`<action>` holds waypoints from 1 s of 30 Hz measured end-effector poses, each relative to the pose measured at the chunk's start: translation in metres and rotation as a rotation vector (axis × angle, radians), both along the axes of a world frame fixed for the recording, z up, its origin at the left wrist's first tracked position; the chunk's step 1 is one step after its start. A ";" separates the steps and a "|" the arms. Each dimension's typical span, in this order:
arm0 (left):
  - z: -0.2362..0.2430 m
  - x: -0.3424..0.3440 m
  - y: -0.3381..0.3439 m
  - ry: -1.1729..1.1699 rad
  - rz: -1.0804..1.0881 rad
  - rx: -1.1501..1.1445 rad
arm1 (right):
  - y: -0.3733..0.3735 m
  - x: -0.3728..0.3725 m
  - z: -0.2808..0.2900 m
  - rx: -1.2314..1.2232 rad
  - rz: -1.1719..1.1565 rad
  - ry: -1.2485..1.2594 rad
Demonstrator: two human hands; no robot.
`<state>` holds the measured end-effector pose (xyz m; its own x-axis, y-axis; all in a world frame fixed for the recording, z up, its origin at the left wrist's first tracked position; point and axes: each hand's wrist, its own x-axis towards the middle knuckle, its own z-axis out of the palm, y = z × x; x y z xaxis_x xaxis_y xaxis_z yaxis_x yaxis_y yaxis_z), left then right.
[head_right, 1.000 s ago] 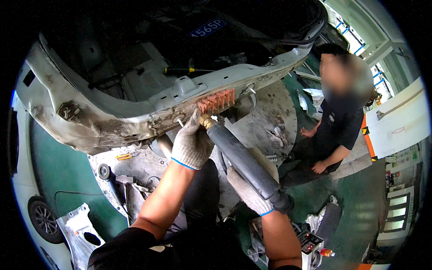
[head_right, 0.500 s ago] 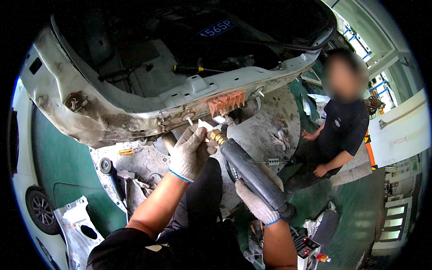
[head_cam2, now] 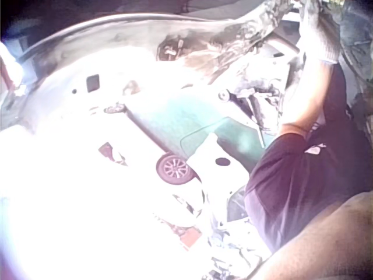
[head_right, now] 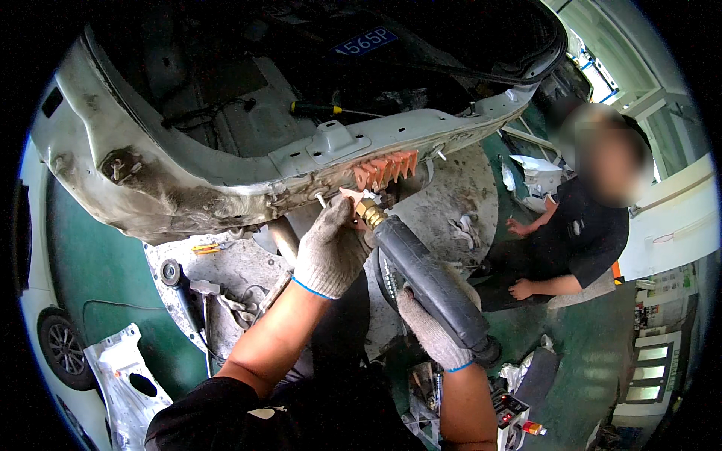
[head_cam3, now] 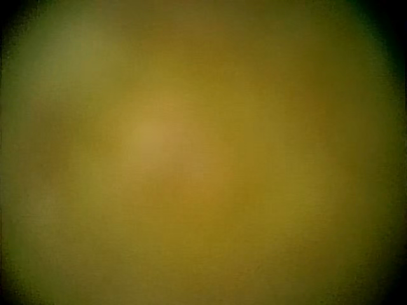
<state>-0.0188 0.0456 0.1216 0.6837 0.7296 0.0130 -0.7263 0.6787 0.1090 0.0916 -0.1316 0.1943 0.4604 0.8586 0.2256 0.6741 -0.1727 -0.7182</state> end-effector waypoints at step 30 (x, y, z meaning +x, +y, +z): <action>0.012 0.007 0.013 0.009 -0.035 -0.170 | 0.025 -0.011 0.032 -0.076 0.012 0.007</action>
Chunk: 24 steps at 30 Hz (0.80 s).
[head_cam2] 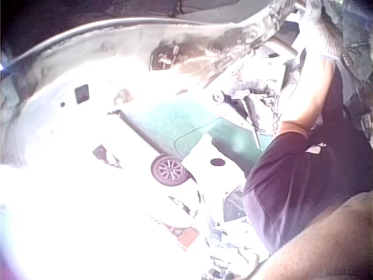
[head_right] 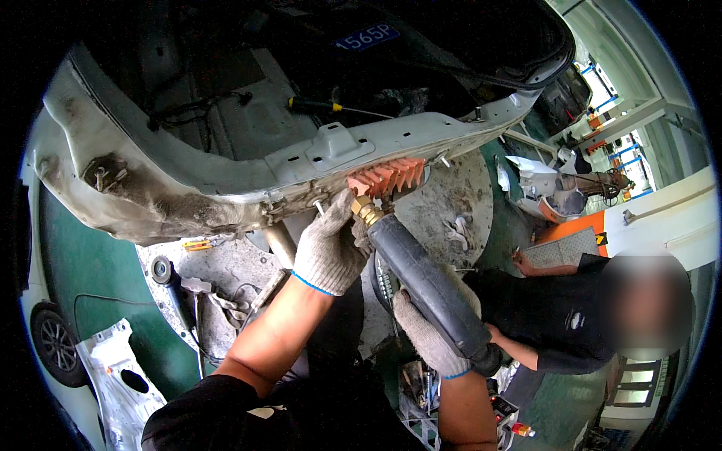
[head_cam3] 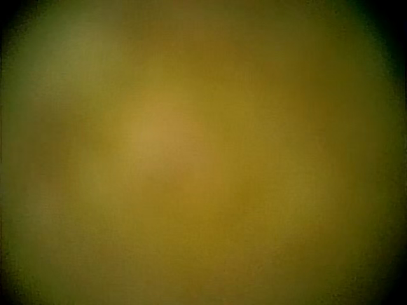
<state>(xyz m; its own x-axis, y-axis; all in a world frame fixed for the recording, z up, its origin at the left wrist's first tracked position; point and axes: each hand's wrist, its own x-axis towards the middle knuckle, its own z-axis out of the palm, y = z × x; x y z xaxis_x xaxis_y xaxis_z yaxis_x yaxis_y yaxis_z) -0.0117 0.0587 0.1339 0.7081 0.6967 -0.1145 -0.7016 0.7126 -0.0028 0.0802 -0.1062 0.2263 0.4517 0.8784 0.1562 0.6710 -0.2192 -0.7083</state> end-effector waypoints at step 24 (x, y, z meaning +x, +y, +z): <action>-0.018 0.006 -0.005 -0.057 0.045 -0.008 | 0.004 0.011 0.013 -0.060 0.036 0.127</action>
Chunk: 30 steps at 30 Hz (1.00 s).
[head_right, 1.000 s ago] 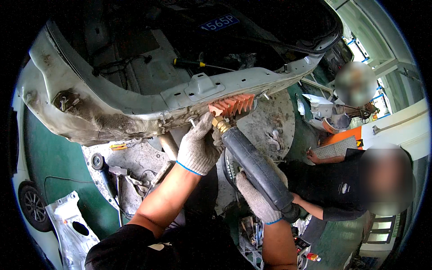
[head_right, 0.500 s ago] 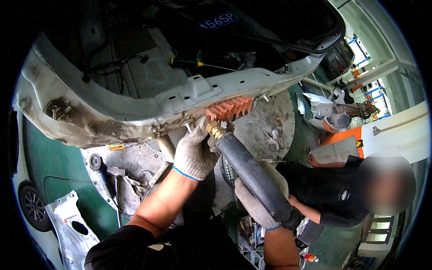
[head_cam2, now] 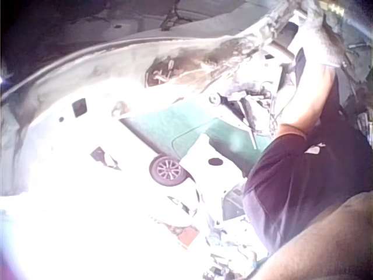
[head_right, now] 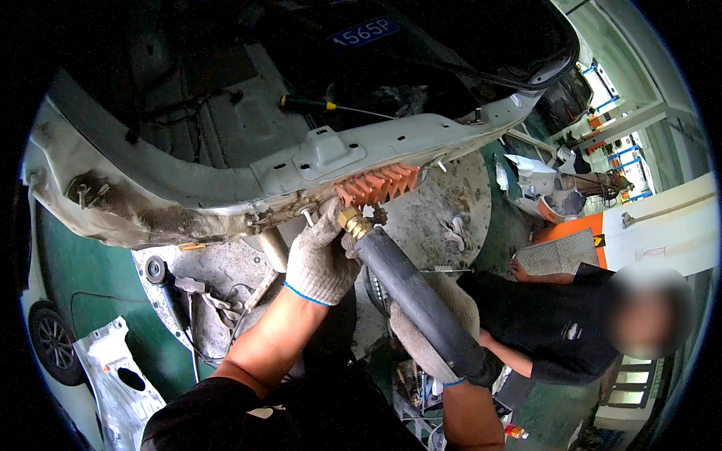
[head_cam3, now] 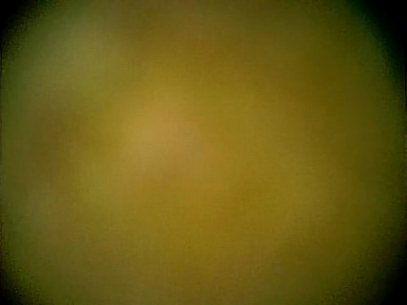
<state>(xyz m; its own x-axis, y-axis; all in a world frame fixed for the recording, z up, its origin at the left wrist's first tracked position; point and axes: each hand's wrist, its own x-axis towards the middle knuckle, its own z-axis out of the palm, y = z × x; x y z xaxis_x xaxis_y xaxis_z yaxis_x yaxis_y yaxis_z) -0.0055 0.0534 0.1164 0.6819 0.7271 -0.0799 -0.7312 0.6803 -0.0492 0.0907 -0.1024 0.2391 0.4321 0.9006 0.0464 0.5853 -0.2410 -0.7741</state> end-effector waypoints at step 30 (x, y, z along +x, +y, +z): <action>0.006 -0.020 -0.018 -0.050 0.003 0.082 | -0.031 -0.017 -0.039 0.104 -0.029 -0.042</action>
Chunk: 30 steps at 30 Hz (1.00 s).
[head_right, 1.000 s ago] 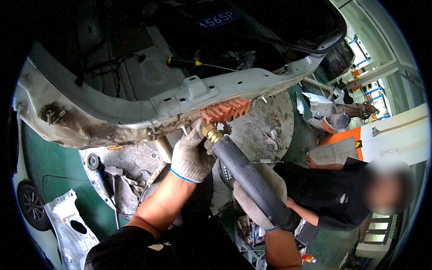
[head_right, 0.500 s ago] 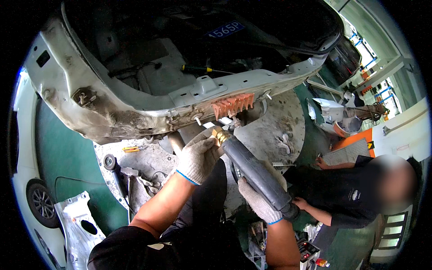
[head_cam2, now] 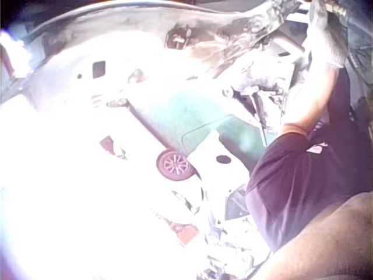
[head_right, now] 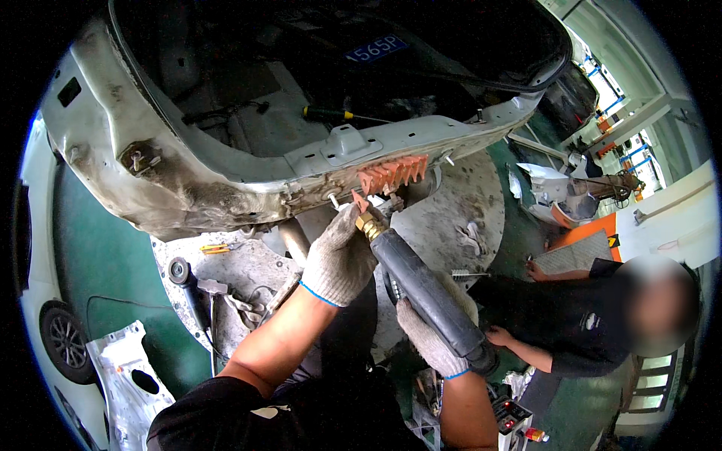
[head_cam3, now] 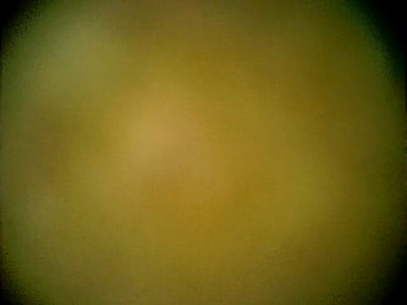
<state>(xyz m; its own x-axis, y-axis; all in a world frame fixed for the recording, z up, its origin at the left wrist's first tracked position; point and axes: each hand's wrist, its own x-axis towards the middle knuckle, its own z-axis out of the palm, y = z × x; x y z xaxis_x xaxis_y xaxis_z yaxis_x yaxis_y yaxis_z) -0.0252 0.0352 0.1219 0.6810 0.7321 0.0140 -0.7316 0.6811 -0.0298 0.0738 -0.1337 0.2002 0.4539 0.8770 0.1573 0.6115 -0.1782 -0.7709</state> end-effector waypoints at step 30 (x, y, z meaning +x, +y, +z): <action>-0.013 0.015 0.024 -0.061 0.048 -0.031 | 0.025 -0.009 0.015 0.002 -0.122 0.345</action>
<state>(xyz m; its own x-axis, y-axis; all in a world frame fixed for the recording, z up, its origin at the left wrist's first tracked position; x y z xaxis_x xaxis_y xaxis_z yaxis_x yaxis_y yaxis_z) -0.0106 0.0588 0.1094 0.6435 0.7648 0.0312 -0.7597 0.6431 -0.0962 0.0646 -0.1088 0.2154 0.5822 0.8128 -0.0216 0.2892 -0.2319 -0.9287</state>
